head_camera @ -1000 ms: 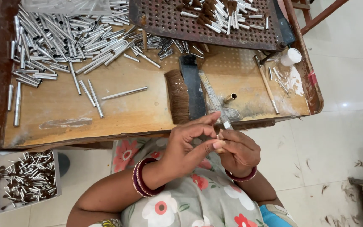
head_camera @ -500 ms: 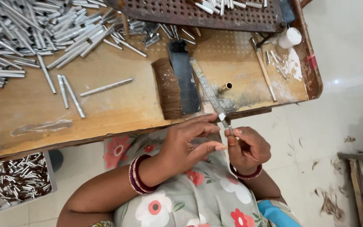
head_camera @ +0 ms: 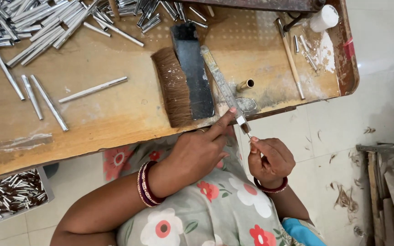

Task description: Assembling small metal or plastic tubes by inserting thin sticks into them at a manufacturing workbench.

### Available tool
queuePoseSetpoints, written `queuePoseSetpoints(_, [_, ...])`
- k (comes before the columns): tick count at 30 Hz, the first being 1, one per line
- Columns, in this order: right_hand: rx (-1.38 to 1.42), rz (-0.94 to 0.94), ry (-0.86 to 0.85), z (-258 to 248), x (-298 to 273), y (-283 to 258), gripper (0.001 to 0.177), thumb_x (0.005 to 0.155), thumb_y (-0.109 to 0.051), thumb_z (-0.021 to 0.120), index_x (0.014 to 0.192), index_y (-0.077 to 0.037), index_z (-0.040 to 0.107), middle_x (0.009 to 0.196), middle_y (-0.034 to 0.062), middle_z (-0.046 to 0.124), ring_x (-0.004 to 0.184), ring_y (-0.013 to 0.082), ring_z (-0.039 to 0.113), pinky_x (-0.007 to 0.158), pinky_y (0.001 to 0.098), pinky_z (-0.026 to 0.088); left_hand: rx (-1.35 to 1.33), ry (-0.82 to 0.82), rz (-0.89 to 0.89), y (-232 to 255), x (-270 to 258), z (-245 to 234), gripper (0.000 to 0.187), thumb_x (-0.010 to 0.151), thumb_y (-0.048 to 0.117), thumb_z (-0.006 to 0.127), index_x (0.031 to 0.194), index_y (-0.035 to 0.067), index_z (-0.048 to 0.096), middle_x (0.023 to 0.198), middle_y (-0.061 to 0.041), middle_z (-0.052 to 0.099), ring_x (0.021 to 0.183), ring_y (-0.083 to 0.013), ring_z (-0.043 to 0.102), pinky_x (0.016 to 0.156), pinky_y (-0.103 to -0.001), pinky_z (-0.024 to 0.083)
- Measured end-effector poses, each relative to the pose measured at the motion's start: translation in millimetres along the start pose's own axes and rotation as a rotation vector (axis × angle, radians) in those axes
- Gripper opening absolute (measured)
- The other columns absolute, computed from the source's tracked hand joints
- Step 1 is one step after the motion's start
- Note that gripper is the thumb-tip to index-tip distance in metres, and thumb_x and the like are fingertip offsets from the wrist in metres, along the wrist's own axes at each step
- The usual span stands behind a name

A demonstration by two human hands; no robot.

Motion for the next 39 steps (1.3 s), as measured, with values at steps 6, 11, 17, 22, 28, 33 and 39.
queuePoseSetpoints(6, [0.005,0.038,-0.039,-1,3,3,0.018,0.086,0.007,0.063,0.103,0.003,0.069,0.082,0.0128,0.070,0.070,0.0202,0.068,0.063,0.0286,0.054,-0.020,-0.058,-0.059,-2,4,0,0.033,0.075,0.022,0.085,0.095,-0.001,0.072,0.162,-0.017,0.037,0.069,-0.0302,0.071,0.067,-0.042,0.056])
queuePoseSetpoints(11, [0.103,0.236,-0.003,-15,34,36,0.009,0.096,0.003,0.067,0.104,0.004,0.070,0.085,0.0106,0.070,0.071,0.0120,0.066,0.063,0.0225,0.048,-0.394,0.236,0.189,27,-15,-70,0.035,0.081,0.022,0.080,0.105,-0.002,0.071,0.148,-0.023,0.049,0.099,-0.0356,0.073,0.086,-0.041,0.059])
queuePoseSetpoints(17, [0.166,0.026,-0.021,6,177,18,0.019,0.110,-0.010,0.068,0.121,0.006,0.067,0.104,0.0137,0.071,0.087,0.0137,0.066,0.080,0.0262,0.055,-0.330,0.778,-0.119,-15,-63,-134,0.020,0.099,0.015,0.065,0.116,0.004,0.068,0.141,-0.019,0.058,0.119,-0.0343,0.069,0.102,-0.038,0.057])
queuePoseSetpoints(22, [0.069,-0.052,-0.047,20,179,-23,0.036,0.107,-0.024,0.070,0.129,0.004,0.067,0.127,0.0195,0.072,0.098,0.0204,0.067,0.085,0.0326,0.056,0.038,0.648,-0.214,-19,-58,-150,0.050,0.089,0.017,0.080,0.133,0.004,0.060,0.153,-0.025,0.044,0.142,-0.0448,0.048,0.117,-0.048,0.041])
queuePoseSetpoints(28, [0.190,0.062,-0.398,72,111,-36,0.023,0.095,-0.016,0.077,0.112,-0.001,0.072,0.119,0.0181,0.072,0.106,0.0289,0.073,0.087,0.0360,0.058,0.135,0.469,-0.313,-37,-43,-121,0.087,0.081,0.019,0.083,0.158,0.012,0.042,0.168,-0.022,0.029,0.158,-0.0441,0.030,0.129,-0.047,0.033])
queuePoseSetpoints(33, [0.184,0.099,-0.346,70,97,-39,0.019,0.092,-0.013,0.081,0.105,-0.004,0.071,0.134,0.0180,0.065,0.119,0.0308,0.068,0.098,0.0379,0.055,-0.795,0.648,-0.054,-36,-44,-99,0.085,0.105,0.045,0.061,0.164,0.002,0.017,0.175,-0.022,0.006,0.162,-0.0316,0.006,0.137,-0.043,0.007])
queuePoseSetpoints(39, [0.016,-0.172,-0.318,87,101,-78,0.016,0.086,-0.011,0.081,0.101,-0.009,0.074,0.158,0.0208,0.042,0.149,0.0413,0.036,0.124,0.0508,0.033,-0.433,0.824,-0.160,-43,-73,-125,0.070,0.114,0.039,0.055,0.163,0.002,0.021,0.177,-0.022,0.010,0.163,-0.0328,0.011,0.134,-0.042,0.011])
Point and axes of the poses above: each hand's wrist, its own x-axis towards the middle knuckle, its own z-axis out of the palm, y = z × x, the point moved 10 cm from there along x, towards the middle knuckle
